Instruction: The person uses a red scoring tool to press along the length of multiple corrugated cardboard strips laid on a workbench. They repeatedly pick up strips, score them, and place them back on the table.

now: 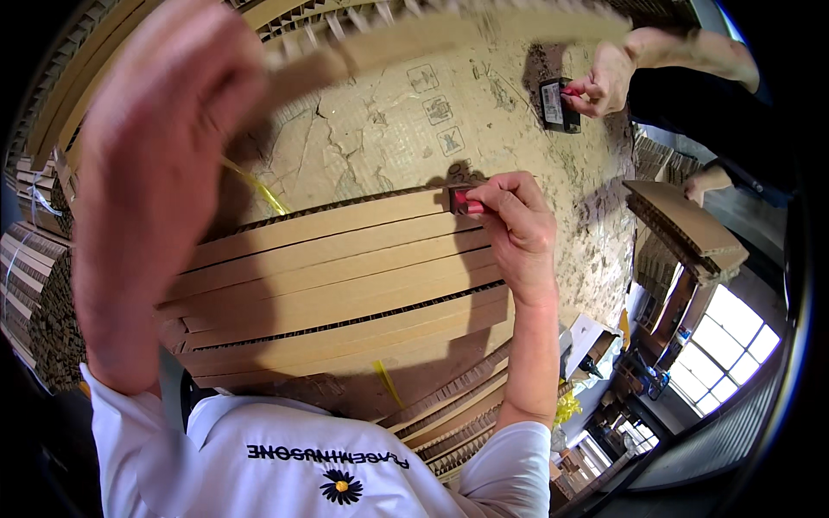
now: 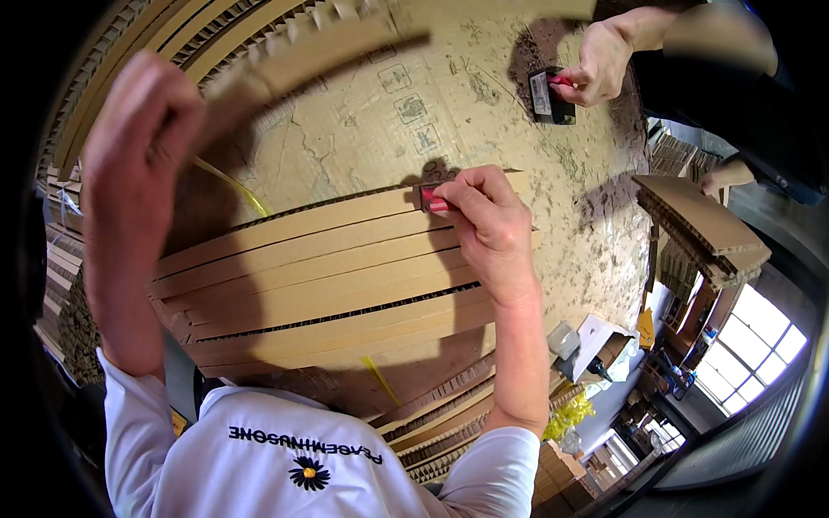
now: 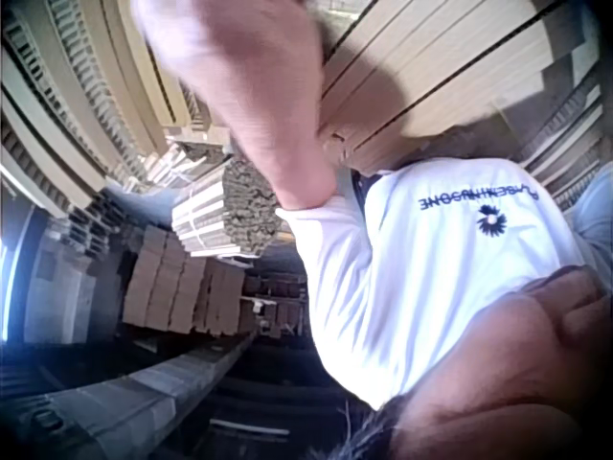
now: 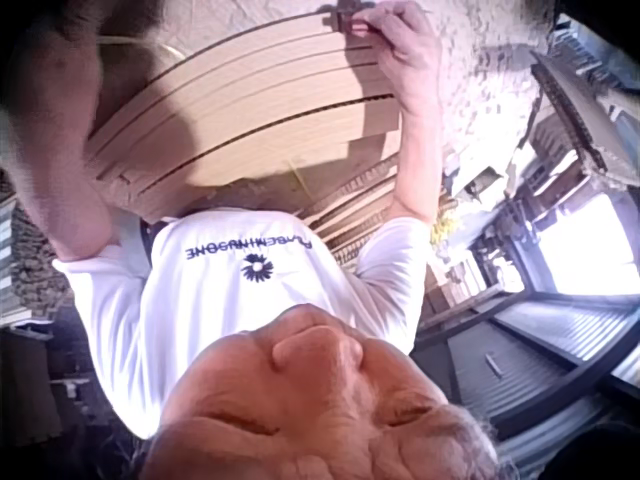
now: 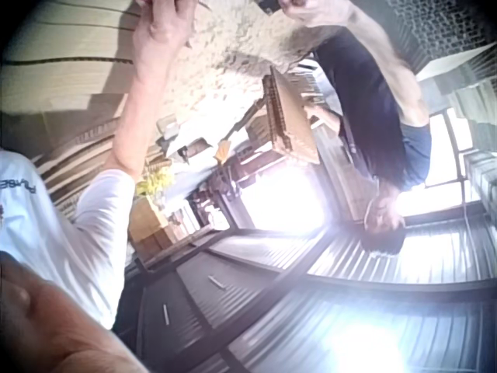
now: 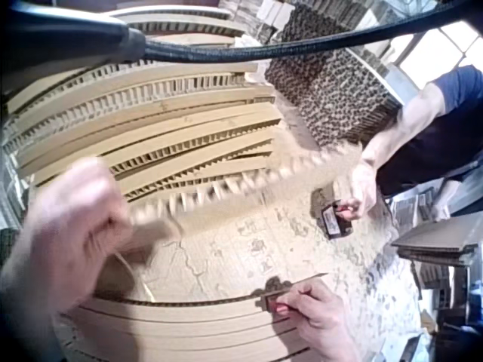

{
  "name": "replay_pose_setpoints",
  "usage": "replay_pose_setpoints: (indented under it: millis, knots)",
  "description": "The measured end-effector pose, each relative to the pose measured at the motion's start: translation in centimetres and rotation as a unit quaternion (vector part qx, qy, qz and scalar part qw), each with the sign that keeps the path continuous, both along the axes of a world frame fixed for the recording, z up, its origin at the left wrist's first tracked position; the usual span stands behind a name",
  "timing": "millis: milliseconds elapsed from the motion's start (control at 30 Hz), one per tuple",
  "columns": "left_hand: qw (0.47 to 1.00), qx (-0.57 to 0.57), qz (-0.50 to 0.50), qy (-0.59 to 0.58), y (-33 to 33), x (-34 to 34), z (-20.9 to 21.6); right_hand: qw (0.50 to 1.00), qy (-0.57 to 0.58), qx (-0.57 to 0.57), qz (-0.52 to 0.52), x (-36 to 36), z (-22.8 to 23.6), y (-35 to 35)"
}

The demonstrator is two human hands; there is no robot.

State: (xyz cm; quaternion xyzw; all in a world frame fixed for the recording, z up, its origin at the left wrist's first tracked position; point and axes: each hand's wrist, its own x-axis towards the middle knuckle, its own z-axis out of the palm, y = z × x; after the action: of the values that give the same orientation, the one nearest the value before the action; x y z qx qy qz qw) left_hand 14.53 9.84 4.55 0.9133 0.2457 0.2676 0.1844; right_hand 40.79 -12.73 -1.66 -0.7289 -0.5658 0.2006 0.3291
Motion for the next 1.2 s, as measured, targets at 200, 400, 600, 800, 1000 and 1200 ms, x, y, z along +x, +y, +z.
replay_pose_setpoints:
  millis: [200,400,600,800,1000,1200]
  knots:
    - [0.985,0.012,0.165,0.059,3.2,-1.4,0.1,0.997,-0.066,-0.022,0.025,0.1,0.9,0.2]
    - [0.985,-0.167,-0.036,-0.004,-4.4,0.8,-5.2,0.998,-0.057,-0.017,0.017,0.1,0.2,-0.2]
    - [0.95,-0.3,-0.068,0.06,-8.2,0.8,-9.0,0.998,-0.058,-0.007,0.016,0.1,0.4,0.3]
    - [0.945,-0.316,-0.073,0.044,-8.2,1.0,-9.4,0.996,-0.073,-0.025,0.036,0.3,0.6,0.1]
    - [0.966,-0.253,-0.033,0.049,-9.1,1.3,-10.1,0.996,-0.077,-0.024,0.037,0.2,0.7,0.3]
    - [0.972,-0.228,-0.027,0.038,-9.3,1.6,-10.0,0.996,-0.071,-0.025,0.038,0.2,1.3,0.3]
